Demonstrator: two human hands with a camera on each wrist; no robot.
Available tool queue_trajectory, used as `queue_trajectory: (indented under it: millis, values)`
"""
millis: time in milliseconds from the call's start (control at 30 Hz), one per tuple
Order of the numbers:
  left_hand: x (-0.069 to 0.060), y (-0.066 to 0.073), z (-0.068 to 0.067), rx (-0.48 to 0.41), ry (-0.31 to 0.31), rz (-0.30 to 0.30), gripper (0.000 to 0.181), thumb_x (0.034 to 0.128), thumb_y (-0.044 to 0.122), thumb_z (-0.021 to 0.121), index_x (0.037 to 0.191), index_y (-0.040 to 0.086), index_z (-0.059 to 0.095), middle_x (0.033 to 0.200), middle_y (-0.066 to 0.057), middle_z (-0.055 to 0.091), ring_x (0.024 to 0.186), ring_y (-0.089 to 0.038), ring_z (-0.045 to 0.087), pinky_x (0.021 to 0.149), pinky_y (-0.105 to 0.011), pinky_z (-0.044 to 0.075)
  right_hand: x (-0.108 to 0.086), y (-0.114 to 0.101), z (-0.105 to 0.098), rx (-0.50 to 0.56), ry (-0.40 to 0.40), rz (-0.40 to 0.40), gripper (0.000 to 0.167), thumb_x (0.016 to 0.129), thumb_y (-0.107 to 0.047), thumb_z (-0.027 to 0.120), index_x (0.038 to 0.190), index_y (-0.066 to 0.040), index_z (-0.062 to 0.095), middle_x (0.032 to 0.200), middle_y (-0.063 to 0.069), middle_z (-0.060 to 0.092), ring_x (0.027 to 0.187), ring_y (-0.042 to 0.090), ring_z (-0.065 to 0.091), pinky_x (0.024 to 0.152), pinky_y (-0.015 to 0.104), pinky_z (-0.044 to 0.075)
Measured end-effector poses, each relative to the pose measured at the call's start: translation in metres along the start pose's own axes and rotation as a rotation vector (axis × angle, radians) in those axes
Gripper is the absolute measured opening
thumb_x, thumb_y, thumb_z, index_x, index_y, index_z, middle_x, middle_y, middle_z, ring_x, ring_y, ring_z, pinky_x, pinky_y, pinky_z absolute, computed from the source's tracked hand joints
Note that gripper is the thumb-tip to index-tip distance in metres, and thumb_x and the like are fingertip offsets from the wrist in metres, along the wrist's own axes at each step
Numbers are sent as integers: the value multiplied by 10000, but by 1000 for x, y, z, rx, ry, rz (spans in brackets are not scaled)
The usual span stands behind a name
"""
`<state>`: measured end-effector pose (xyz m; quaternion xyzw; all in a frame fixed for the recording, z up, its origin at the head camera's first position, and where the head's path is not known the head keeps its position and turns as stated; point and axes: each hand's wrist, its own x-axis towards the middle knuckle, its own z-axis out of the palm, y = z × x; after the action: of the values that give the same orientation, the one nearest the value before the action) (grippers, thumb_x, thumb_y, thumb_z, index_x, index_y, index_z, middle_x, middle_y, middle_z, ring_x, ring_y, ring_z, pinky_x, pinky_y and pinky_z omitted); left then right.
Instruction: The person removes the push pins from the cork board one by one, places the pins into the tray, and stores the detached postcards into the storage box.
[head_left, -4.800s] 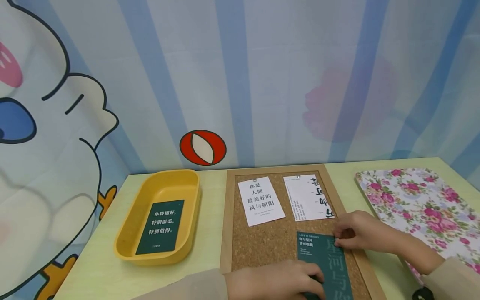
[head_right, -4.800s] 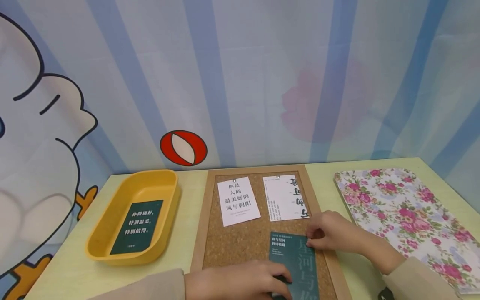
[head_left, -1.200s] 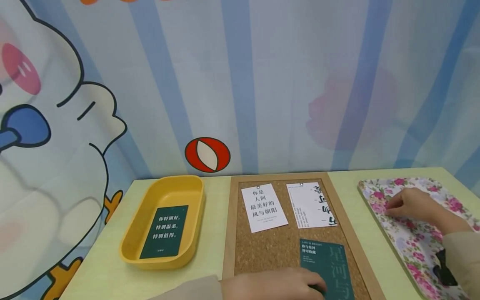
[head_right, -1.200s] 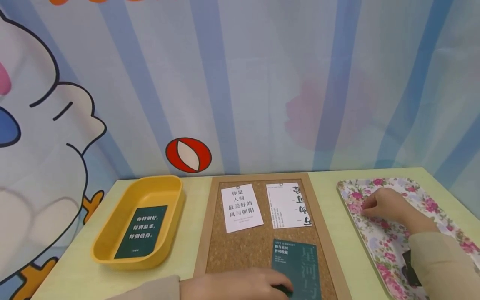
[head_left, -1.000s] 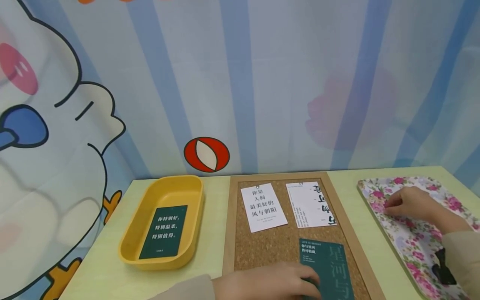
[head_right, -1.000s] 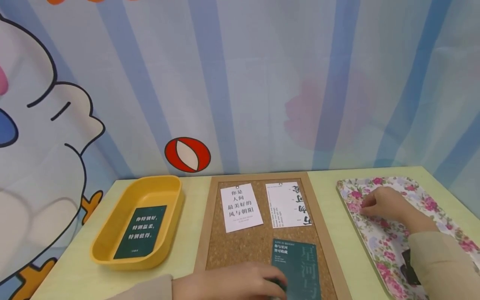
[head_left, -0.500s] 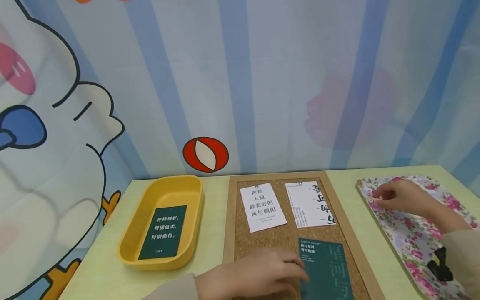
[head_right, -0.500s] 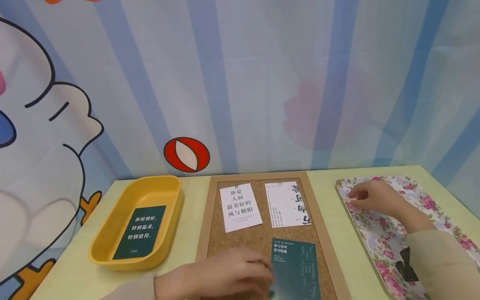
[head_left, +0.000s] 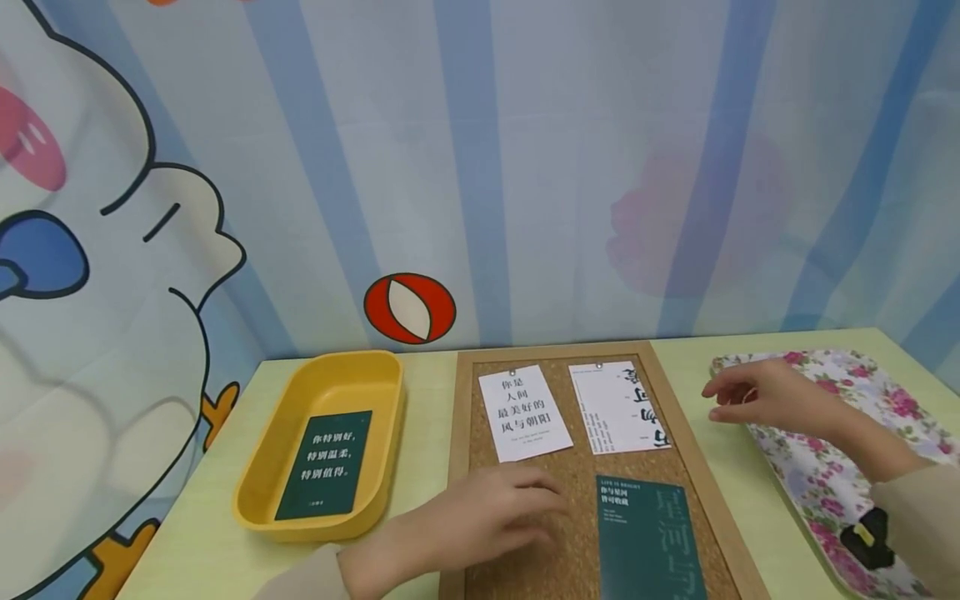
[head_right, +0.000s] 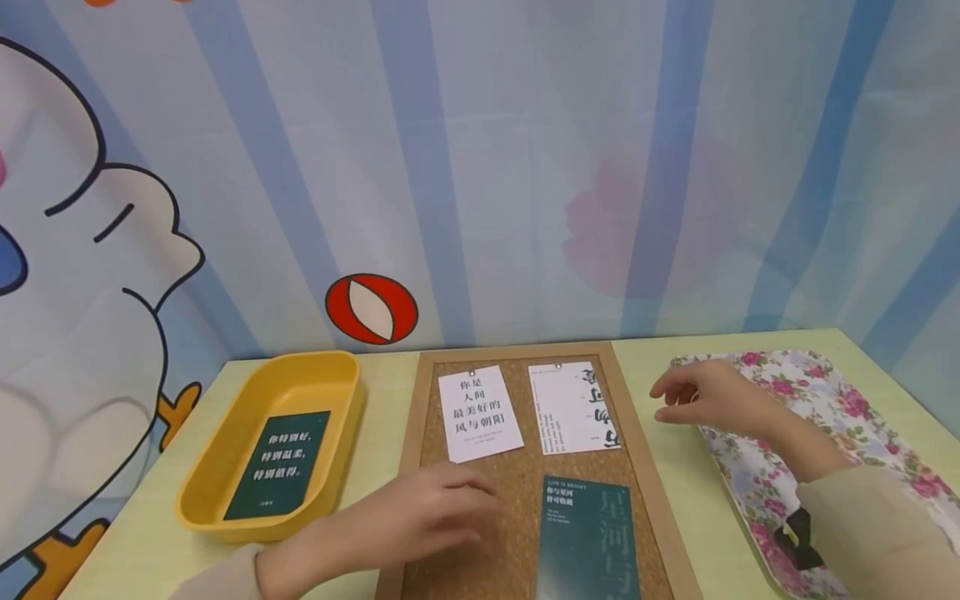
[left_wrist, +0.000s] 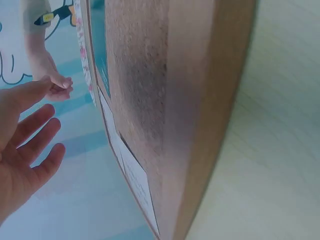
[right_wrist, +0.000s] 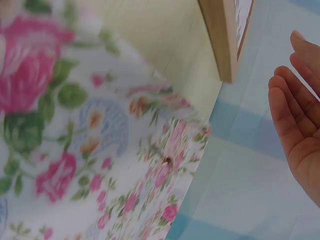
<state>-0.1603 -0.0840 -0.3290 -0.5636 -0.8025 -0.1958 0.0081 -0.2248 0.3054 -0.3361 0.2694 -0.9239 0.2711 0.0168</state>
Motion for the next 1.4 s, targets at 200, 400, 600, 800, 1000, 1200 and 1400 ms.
queue_trajectory:
  millis: [200, 400, 600, 800, 1000, 1200, 1400]
  values:
    - [-14, -5, -6, -8, 58, -45, 286, 843, 133, 695, 1125, 121, 651, 1124, 13, 608, 1002, -74, 559, 866, -105, 406, 6, -19, 10, 72, -56, -66, 221, 841, -174, 694, 1018, -46, 666, 859, -60, 618, 725, 21, 554, 601, 244, 504]
    - [-28, -7, -16, -20, 77, -185, 298, 837, 146, 702, 1132, 147, 659, 1117, 28, 611, 1010, -82, 558, 864, -159, 440, 8, -29, 25, 199, -192, -123, 262, 843, -193, 691, 1046, -34, 643, 822, -55, 613, 719, 46, 558, 612, 254, 506]
    - [-38, -11, -20, -39, 114, -240, 326, 815, 119, 721, 1133, 154, 658, 1123, 33, 597, 1030, -99, 542, 890, -213, 454, 5, -31, 45, 308, -259, -147, 266, 836, -180, 697, 1050, -38, 632, 842, -9, 604, 726, 69, 549, 622, 256, 504]
    - [-46, -19, -20, -64, 157, -256, 331, 823, 123, 714, 1144, 164, 642, 1132, 52, 585, 1041, -97, 539, 894, -238, 460, 3, -35, 58, 376, -263, -147, 271, 818, -181, 718, 1034, -40, 634, 843, 33, 577, 718, 119, 530, 606, 255, 491]
    - [-59, -27, -26, -67, 179, -374, 342, 830, 126, 706, 1161, 169, 633, 1180, 59, 577, 1107, -113, 526, 917, -290, 459, 3, -40, 63, 374, -298, -165, 311, 815, -218, 721, 1054, -39, 634, 862, 20, 577, 718, 175, 529, 598, 251, 485]
    - [-75, -38, -39, -154, 241, -537, 326, 864, 183, 670, 1178, 249, 615, 1195, 122, 569, 1122, -102, 512, 925, -373, 455, 4, -41, 65, 346, -305, -195, 338, 806, -250, 729, 1057, -45, 629, 856, -7, 571, 697, 176, 512, 584, 234, 470]
    - [-96, -51, -46, -169, 337, -577, 324, 853, 141, 680, 1170, 182, 625, 1169, 39, 603, 1042, -175, 565, 809, -376, 516, 5, -43, 68, 316, -320, -187, 445, 769, -303, 759, 1086, -31, 605, 823, -31, 545, 672, 115, 481, 586, 217, 448]
